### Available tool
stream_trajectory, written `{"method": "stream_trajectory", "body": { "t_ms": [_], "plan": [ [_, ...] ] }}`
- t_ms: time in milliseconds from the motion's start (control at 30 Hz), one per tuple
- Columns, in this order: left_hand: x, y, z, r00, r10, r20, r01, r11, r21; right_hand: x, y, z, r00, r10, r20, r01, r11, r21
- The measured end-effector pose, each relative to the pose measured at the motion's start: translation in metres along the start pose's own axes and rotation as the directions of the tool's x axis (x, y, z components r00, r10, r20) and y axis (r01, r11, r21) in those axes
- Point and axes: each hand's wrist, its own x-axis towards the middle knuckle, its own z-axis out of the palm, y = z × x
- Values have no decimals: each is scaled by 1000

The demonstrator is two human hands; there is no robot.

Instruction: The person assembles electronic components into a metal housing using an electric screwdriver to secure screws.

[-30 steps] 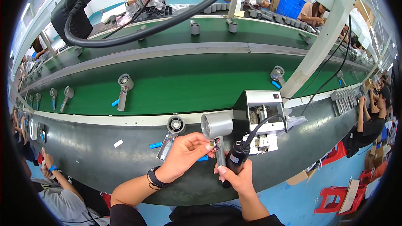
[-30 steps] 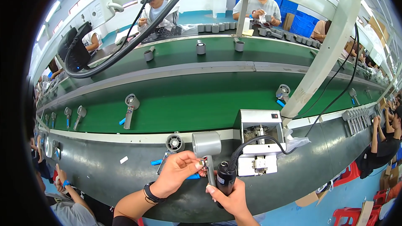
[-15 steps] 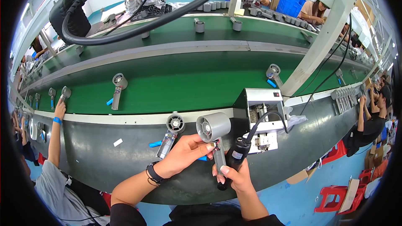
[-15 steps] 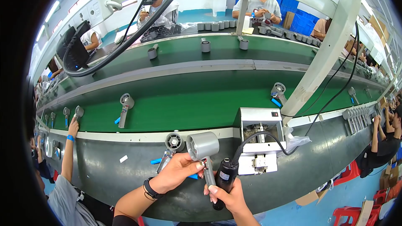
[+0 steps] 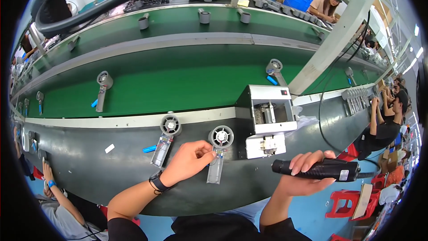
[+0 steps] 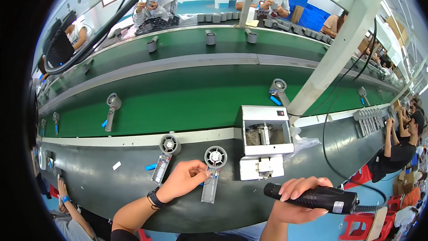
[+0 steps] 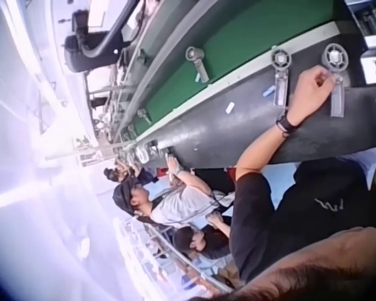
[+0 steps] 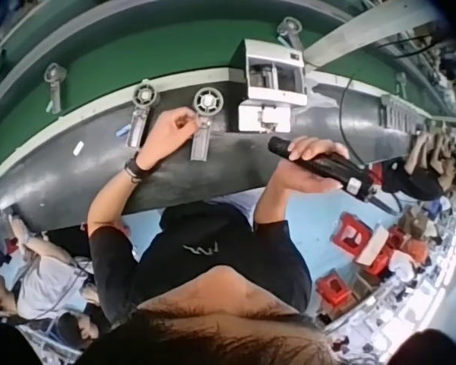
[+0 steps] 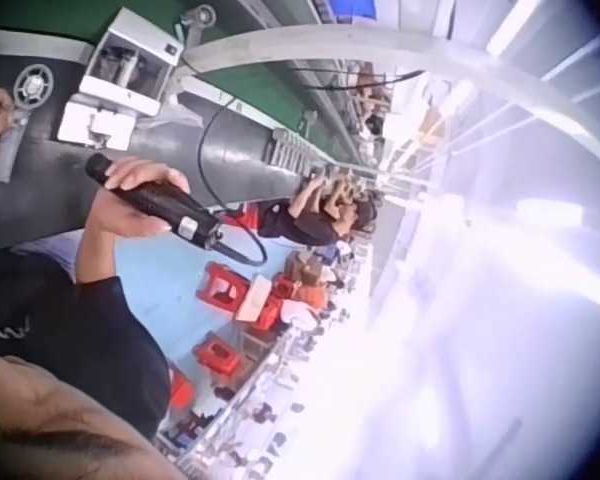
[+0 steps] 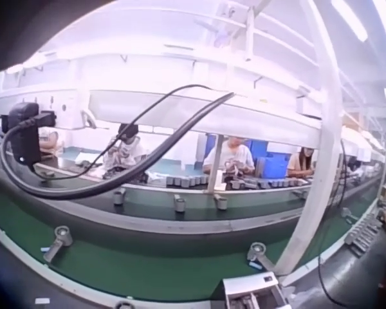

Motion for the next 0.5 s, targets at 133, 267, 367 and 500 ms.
{"method": "stream_trajectory", "body": {
  "t_ms": [133, 267, 367, 500],
  "plan": [
    [3, -3, 4, 1000, 1, 6, -2, 1000, 26, 10, 8, -8, 985, -135, 107, 147, 983, -112],
    [2, -5, 5, 1000, -23, 10, 22, 999, 29, 10, 17, -11, 972, -157, 173, 179, 976, -122],
    [2, -4, 6, 999, -25, 29, 26, 999, -27, 11, 20, -13, 961, -131, 242, 158, 983, -92],
    [2, -5, 12, 998, -41, 56, 47, 993, -111, 17, 23, -4, 948, 71, 310, -21, 986, -163]
  ]
}}
